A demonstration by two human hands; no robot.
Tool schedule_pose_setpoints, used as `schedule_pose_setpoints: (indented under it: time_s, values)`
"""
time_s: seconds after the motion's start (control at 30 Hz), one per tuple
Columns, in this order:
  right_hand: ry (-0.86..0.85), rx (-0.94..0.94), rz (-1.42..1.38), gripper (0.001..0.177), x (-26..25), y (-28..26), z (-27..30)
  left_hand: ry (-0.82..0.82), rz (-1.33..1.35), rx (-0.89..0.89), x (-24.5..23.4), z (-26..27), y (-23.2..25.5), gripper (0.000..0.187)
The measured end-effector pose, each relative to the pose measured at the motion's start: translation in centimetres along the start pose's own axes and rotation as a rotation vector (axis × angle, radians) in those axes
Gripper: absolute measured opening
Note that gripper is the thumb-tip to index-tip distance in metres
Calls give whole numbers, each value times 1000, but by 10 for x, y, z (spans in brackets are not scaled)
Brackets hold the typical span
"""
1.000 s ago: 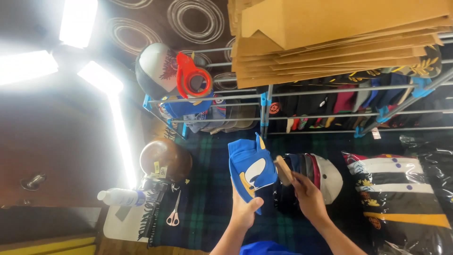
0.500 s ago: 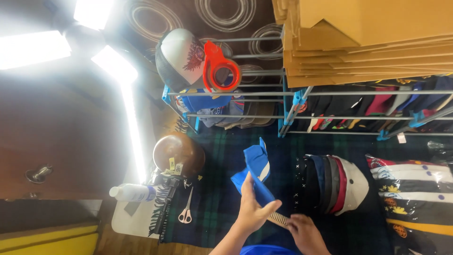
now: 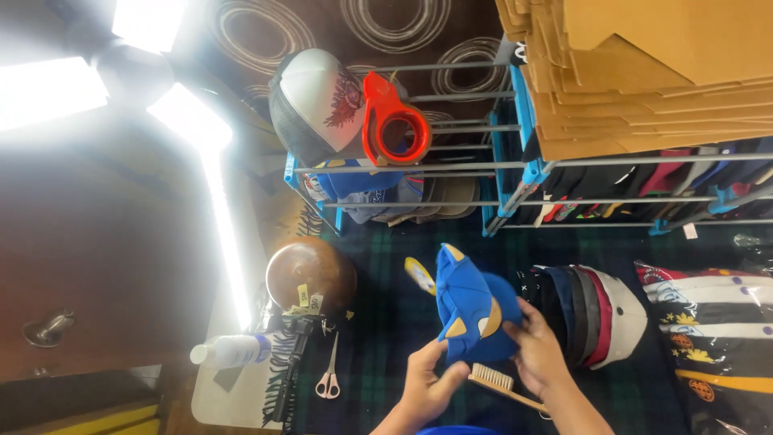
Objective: Brushing dust off various hats and organizing them onto a metal storage rack.
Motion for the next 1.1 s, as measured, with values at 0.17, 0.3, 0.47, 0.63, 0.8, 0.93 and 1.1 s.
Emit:
schedule_pose_setpoints:
  time_s: [0.17,0.3,0.47,0.63,0.8,0.93,1.1]
  values:
    - [-44,-219,137,55,25,1,-34,95,-257,-166,-29,13,-47,7]
    - [-2,-408,149,58,80,-26,-57,195,-269,-352,-49,3,-42,55]
    - [-57,-366,38,57,148,-76,-94,245,-277,-500,-83,17,-79,44]
    - [-125,-408,44,63,200,-102,-136,315,-215,-745,-100,54,-133,40]
    - [-102,-388,114,24,238,-117,-161,112,-52,-1041,-113,87,-198,58]
    - [-89,-385,90,24,249,-116,-169,14,-32,-1005,-104,79,-188,60]
    - [-41,-374,-8,26,253,-111,-174,193,-179,-1033,-80,38,-128,40]
Point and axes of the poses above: each hand's wrist, its own z-axis away from the middle knuckle, its own x-axis out of the palm, y = z × x, the point moved 1 cm from there along -z, towards the middle knuckle, and after that the axes turned 2 degrees about y, right-handed, at the moved point
